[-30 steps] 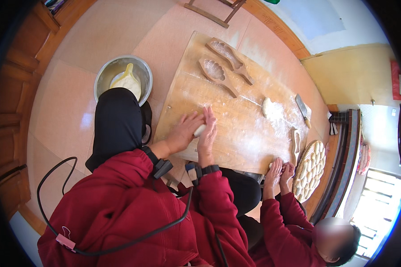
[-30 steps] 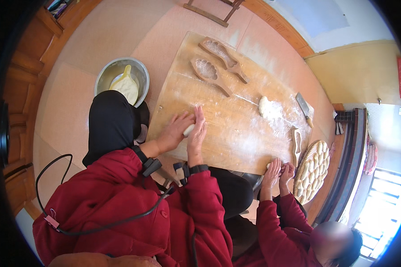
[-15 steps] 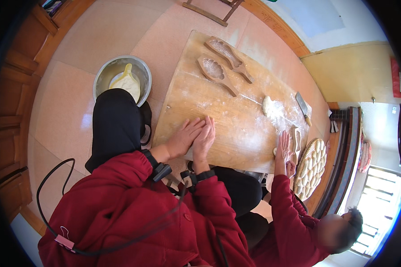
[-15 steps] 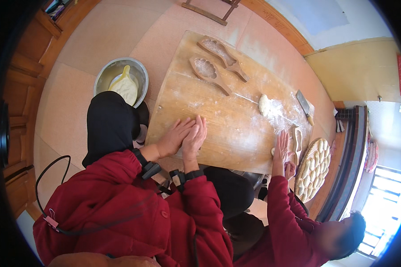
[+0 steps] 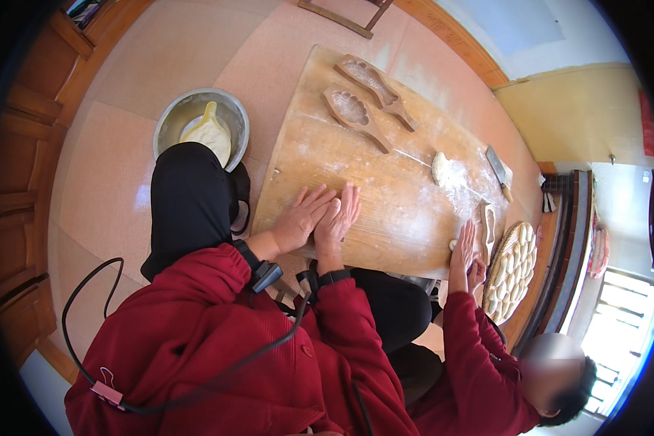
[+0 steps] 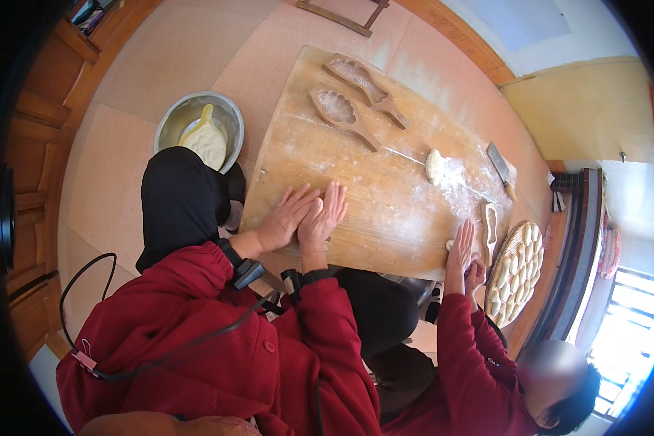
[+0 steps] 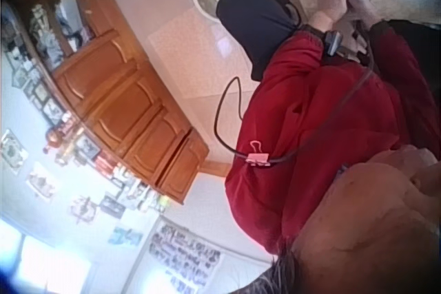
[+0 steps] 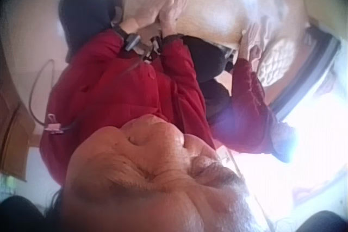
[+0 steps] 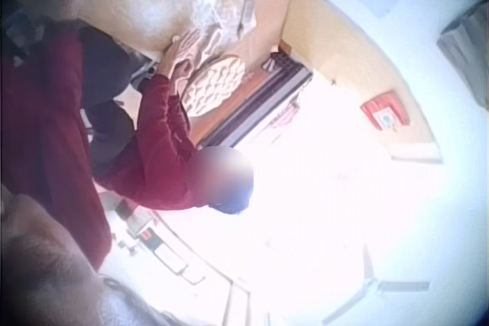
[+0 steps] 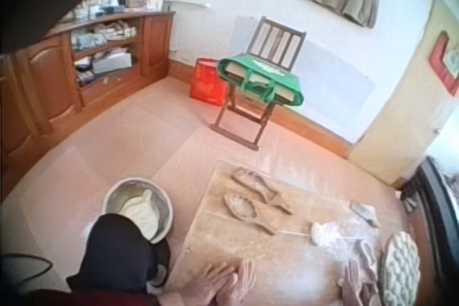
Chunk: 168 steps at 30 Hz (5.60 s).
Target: The person kneads and rolls small pieces of dough into balls on a floured wooden table. They repeatedly flatten and round the dough by hand, placing finished pieces onto a nearby tray. A second person works alongside, performing similar shaping actions.
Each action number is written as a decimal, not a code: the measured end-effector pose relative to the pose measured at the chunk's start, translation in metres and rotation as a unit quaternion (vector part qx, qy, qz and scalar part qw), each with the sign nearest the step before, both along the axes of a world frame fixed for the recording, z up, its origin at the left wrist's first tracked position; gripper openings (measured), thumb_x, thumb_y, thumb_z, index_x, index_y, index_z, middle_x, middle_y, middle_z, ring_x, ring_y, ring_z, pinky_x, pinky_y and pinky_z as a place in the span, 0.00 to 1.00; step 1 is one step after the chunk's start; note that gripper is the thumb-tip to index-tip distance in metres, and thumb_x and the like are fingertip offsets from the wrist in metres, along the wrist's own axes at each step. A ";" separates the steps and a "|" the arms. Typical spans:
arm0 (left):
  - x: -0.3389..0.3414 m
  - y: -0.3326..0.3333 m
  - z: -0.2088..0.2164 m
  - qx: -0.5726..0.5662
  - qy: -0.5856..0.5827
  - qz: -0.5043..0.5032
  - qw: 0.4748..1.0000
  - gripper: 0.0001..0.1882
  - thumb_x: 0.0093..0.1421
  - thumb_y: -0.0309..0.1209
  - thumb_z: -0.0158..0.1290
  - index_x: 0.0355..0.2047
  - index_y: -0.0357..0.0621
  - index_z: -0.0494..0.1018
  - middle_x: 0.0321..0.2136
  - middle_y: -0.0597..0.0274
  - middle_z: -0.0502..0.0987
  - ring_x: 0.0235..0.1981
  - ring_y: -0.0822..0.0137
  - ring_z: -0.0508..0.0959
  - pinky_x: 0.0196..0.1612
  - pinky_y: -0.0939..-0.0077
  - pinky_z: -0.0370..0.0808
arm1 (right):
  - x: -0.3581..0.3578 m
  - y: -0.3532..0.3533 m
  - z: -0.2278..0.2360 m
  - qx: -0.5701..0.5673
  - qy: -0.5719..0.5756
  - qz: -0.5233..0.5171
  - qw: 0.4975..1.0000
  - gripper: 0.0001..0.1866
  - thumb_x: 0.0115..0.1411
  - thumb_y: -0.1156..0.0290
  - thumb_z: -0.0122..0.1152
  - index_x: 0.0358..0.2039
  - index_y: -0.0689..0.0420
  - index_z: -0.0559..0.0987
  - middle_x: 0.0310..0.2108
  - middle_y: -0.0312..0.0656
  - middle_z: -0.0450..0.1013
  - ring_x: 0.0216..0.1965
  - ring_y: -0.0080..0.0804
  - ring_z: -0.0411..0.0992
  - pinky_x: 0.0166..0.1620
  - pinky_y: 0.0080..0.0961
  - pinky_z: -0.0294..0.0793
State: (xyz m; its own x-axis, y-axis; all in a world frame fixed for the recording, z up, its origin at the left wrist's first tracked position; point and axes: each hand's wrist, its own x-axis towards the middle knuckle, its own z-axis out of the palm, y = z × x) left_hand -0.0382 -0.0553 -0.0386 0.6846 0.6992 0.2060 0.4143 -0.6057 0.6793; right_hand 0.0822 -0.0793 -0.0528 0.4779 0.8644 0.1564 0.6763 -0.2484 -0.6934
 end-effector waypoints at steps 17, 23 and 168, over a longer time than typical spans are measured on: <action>0.001 0.004 0.004 -0.019 0.044 0.105 0.993 0.35 0.57 0.31 0.53 0.65 0.45 0.58 0.67 0.52 0.58 0.70 0.47 0.51 0.69 0.43 0.45 | 0.016 0.034 0.001 0.011 -0.076 0.001 0.997 0.29 0.71 0.57 0.34 0.65 0.62 0.62 0.68 0.53 0.56 0.71 0.51 0.46 0.70 0.48 0.36; 0.001 -0.002 -0.005 0.023 0.034 0.024 0.999 0.37 0.57 0.35 0.54 0.66 0.42 0.56 0.67 0.53 0.57 0.70 0.46 0.52 0.69 0.44 0.45 | 0.008 0.006 0.001 0.042 0.099 0.074 0.991 0.29 0.71 0.57 0.33 0.65 0.61 0.63 0.67 0.52 0.57 0.71 0.52 0.46 0.70 0.49 0.36; -0.015 0.023 0.006 -0.019 -0.056 0.230 0.971 0.30 0.56 0.19 0.48 0.61 0.35 0.62 0.61 0.43 0.64 0.66 0.43 0.58 0.67 0.50 0.53 | 0.009 0.001 0.028 -0.105 -0.225 0.116 0.962 0.32 0.64 0.59 0.53 0.66 0.58 0.62 0.71 0.50 0.49 0.72 0.55 0.43 0.67 0.59 0.45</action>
State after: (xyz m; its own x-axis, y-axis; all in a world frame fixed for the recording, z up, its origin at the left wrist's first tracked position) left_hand -0.0529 -0.0325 -0.0323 0.2720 0.9347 0.2289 0.5583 -0.3470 0.7536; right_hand 0.0912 -0.0779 -0.0252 0.1938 0.9745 0.1132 0.9503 -0.1578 -0.2685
